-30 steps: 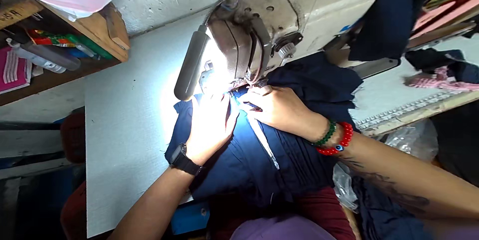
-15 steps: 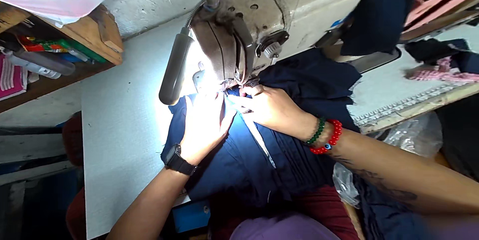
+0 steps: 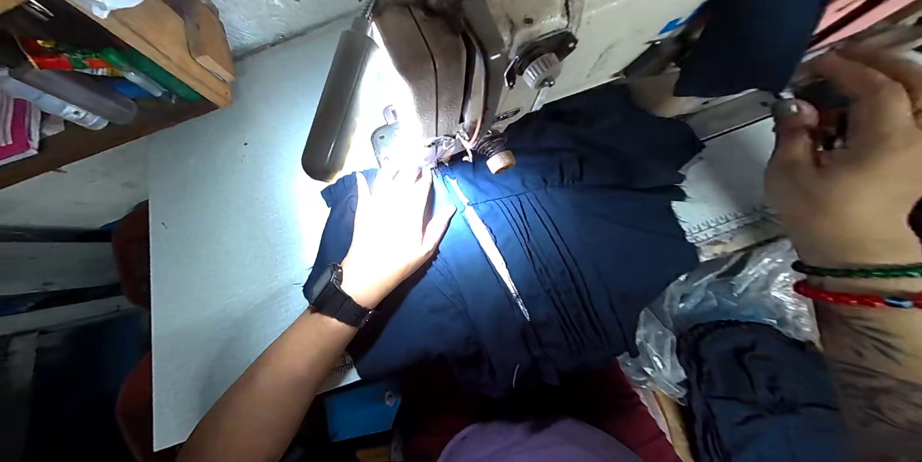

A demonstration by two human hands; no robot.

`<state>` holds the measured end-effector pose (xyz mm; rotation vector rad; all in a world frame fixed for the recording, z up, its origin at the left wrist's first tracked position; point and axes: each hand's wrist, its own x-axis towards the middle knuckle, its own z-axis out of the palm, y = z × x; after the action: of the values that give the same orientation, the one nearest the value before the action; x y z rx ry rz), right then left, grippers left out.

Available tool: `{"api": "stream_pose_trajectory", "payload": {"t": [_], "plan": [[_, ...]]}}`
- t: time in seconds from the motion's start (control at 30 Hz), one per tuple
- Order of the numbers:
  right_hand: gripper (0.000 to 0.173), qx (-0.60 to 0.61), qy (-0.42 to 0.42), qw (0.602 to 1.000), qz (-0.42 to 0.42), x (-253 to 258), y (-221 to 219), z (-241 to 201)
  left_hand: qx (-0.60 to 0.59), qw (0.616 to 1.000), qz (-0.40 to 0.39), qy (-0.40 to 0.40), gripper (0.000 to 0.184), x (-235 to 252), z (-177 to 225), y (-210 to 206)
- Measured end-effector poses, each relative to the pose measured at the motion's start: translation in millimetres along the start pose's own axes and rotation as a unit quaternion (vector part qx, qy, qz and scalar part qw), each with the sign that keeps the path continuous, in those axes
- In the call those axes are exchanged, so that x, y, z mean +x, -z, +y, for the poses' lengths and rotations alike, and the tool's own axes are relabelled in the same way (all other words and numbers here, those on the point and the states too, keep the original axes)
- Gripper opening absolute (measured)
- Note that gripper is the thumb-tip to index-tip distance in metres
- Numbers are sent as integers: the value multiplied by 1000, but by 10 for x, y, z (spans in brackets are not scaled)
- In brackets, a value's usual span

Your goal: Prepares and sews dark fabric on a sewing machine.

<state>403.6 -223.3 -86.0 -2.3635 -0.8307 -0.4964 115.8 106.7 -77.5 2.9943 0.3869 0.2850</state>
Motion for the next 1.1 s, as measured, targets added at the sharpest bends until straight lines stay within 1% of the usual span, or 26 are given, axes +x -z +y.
{"api": "stream_pose_trajectory", "payload": {"t": [0.03,0.1,0.23,0.33,0.4,0.47,0.53,0.6,0.63,0.7,0.77,0.87,0.93,1.0,1.1], "plan": [[42,0,14,1000,16,-14,-50,18,0,1000,-2,2,61,8,-6,4],[40,0,32,999,30,-43,-109,25,-2,1000,-4,3,60,24,-22,11],[44,0,11,1000,-20,-83,-104,-1,2,1000,4,-9,60,12,-36,5],[41,13,20,1000,7,-82,-82,37,-6,1000,23,-13,60,8,-33,1],[42,23,27,999,21,-116,-39,-96,-14,1000,20,-8,61,0,-46,-14],[42,42,66,997,12,-204,28,-470,-21,1000,17,-5,62,17,-60,-8],[35,94,145,985,-20,-366,6,-964,-32,999,18,-7,58,-29,-12,28],[29,156,203,963,-88,-536,-93,-1391,-69,997,31,-16,45,-171,164,130],[26,181,219,951,-123,-616,-136,-1553,-104,993,48,-24,43,-282,279,176],[22,207,229,932,-189,-743,-182,-1742,-175,984,35,-14,46,-559,477,204],[23,201,229,922,-240,-852,-169,-1806,-193,981,9,-12,46,-793,542,110],[29,166,253,911,-281,-1074,-86,-1849,-166,984,1,-62,45,-894,415,14],[31,147,265,906,-296,-1230,-42,-1857,-161,983,-19,-81,44,-887,347,63],[34,136,267,905,-302,-1338,6,-1841,-159,983,-23,-88,42,-877,334,92],[36,150,254,911,-289,-1492,93,-1787,-140,985,-23,-94,42,-852,344,94]]}}
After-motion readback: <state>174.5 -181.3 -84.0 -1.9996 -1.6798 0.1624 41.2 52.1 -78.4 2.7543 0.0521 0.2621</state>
